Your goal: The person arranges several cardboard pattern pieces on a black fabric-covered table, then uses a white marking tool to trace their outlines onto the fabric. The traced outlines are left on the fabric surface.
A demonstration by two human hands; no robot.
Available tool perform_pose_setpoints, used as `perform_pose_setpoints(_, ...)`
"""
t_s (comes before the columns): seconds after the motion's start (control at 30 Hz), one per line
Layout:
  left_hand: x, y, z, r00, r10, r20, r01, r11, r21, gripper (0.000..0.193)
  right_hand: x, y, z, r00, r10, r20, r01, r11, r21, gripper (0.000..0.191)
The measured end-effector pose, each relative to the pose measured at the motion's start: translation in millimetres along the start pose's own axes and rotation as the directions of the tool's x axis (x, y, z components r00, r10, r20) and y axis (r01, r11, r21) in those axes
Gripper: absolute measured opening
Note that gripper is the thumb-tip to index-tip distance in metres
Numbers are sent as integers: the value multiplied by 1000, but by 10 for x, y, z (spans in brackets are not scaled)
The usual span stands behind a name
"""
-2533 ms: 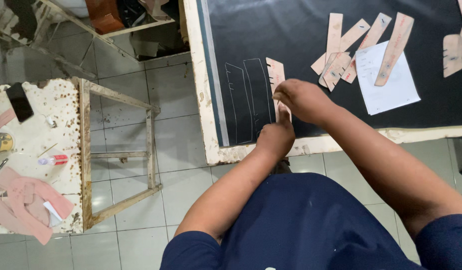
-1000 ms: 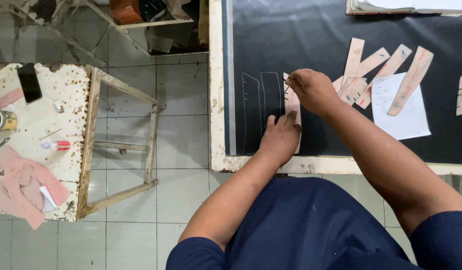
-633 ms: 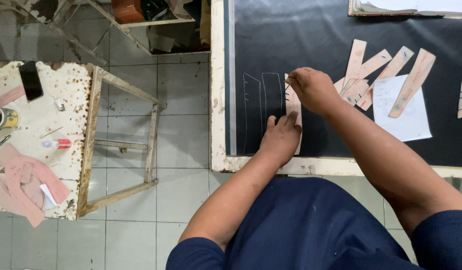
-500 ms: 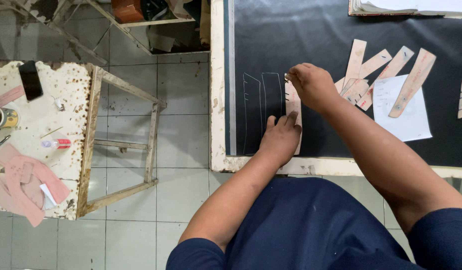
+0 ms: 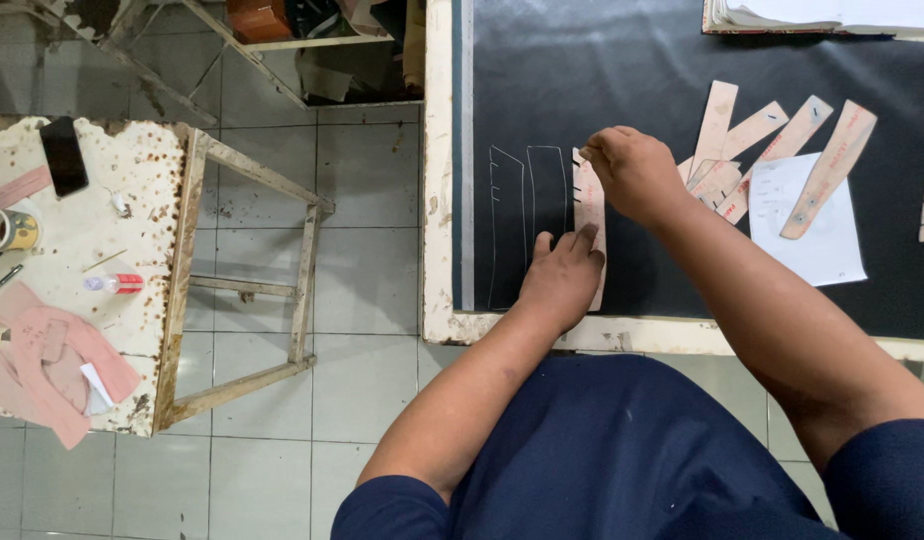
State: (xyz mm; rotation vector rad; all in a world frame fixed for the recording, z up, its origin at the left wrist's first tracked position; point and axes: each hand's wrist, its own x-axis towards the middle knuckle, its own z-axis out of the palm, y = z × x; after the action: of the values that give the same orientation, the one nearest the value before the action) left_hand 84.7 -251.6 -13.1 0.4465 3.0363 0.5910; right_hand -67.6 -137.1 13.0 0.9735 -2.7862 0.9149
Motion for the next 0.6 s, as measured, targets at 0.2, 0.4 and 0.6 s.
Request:
perform_pose_setpoints(0.2, -12, -1, -22, 1000, -9, 2, 9, 1000, -10, 20, 113, 37, 60, 1000, 8, -1, -8, 1000, -26, 19)
perform_pose_setpoints(0.4, -6, -2, -70, 999, -21, 28, 21, 1000, -6, 22, 186, 107, 77, 999, -25, -20, 25, 1000, 9, 19)
perform_pose_setpoints(0.6, -8, -33, -82, 998, -37, 48, 39, 999, -28, 24, 41, 216, -8, 999, -9, -34, 7, 998, -68, 16)
